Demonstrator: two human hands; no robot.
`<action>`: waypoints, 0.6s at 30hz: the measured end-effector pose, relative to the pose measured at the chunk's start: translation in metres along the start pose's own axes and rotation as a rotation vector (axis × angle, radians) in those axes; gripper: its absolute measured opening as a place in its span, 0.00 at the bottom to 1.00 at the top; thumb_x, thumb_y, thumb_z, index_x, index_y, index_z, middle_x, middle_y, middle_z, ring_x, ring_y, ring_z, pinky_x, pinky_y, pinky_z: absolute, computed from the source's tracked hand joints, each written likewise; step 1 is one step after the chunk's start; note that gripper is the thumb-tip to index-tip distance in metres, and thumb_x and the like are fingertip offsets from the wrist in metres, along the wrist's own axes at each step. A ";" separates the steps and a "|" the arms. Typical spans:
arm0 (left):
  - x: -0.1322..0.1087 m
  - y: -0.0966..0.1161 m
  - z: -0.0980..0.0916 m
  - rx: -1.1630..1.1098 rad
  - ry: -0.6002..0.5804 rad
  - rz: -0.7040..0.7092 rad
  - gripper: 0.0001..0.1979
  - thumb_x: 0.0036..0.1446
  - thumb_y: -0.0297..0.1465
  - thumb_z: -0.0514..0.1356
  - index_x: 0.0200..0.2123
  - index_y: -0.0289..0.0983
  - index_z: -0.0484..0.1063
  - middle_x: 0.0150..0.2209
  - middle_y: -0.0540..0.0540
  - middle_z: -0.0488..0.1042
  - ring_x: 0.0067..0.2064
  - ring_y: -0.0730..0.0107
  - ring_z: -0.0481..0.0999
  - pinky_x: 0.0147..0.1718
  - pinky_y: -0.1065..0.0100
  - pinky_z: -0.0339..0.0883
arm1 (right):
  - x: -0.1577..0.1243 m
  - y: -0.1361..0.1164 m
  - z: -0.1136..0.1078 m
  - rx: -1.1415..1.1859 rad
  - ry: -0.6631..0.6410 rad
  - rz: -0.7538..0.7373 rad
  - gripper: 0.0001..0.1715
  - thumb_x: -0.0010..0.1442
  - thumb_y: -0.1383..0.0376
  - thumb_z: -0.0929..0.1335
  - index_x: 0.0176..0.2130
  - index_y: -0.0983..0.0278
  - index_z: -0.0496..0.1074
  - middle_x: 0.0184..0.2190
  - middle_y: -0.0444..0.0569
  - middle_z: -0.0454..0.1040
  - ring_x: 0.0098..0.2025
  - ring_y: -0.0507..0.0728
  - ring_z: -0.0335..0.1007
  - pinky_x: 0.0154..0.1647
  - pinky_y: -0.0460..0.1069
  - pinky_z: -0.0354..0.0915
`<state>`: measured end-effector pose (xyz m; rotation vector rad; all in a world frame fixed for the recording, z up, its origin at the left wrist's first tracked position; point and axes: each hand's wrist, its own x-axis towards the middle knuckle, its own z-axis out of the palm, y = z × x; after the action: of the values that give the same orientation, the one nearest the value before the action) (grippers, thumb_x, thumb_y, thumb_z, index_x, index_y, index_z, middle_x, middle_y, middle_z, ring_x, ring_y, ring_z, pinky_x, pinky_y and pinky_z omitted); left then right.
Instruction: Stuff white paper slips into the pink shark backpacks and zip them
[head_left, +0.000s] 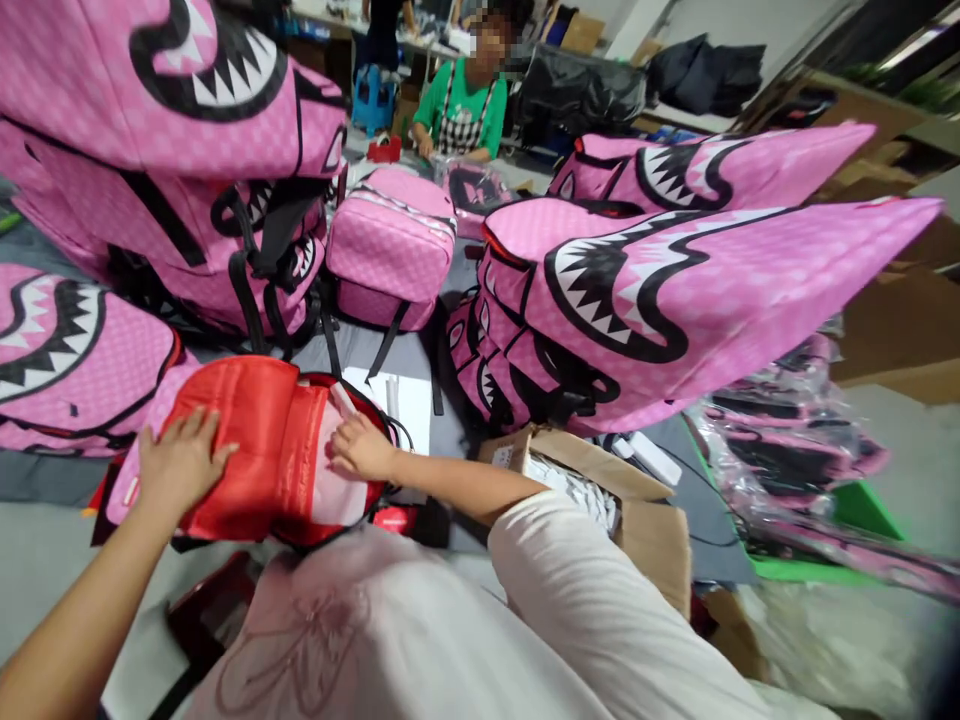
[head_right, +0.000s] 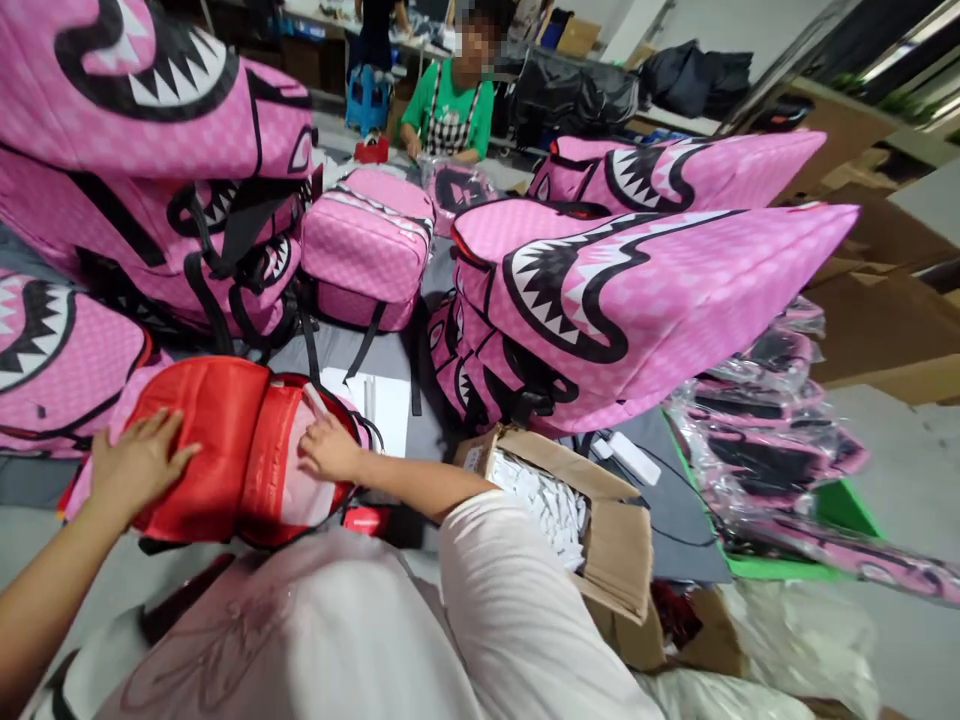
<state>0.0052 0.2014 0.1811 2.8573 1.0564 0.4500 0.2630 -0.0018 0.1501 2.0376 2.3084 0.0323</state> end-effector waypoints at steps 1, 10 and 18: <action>0.002 0.011 -0.002 0.022 -0.096 -0.119 0.28 0.66 0.37 0.58 0.62 0.20 0.67 0.63 0.23 0.68 0.62 0.31 0.69 0.62 0.25 0.45 | -0.011 0.007 -0.005 0.027 0.013 0.021 0.22 0.73 0.56 0.63 0.51 0.70 0.73 0.47 0.61 0.75 0.51 0.64 0.69 0.61 0.64 0.61; 0.039 0.122 0.024 -0.237 0.218 -0.776 0.42 0.67 0.43 0.57 0.74 0.23 0.47 0.74 0.16 0.39 0.74 0.23 0.34 0.67 0.28 0.33 | -0.065 0.038 -0.002 -0.027 -0.091 -0.088 0.17 0.73 0.66 0.60 0.40 0.65 0.77 0.40 0.53 0.76 0.46 0.59 0.69 0.72 0.65 0.49; -0.006 0.145 0.119 -0.431 0.043 0.377 0.26 0.60 0.23 0.50 0.54 0.44 0.80 0.56 0.45 0.80 0.60 0.62 0.76 0.64 0.59 0.68 | -0.040 0.028 -0.015 -0.310 -0.542 -0.276 0.13 0.60 0.56 0.72 0.30 0.64 0.79 0.38 0.54 0.81 0.49 0.64 0.73 0.66 0.66 0.55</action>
<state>0.1265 0.0917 0.0891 2.6483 0.3539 0.6686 0.2942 -0.0375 0.1684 1.3586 2.0545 -0.1469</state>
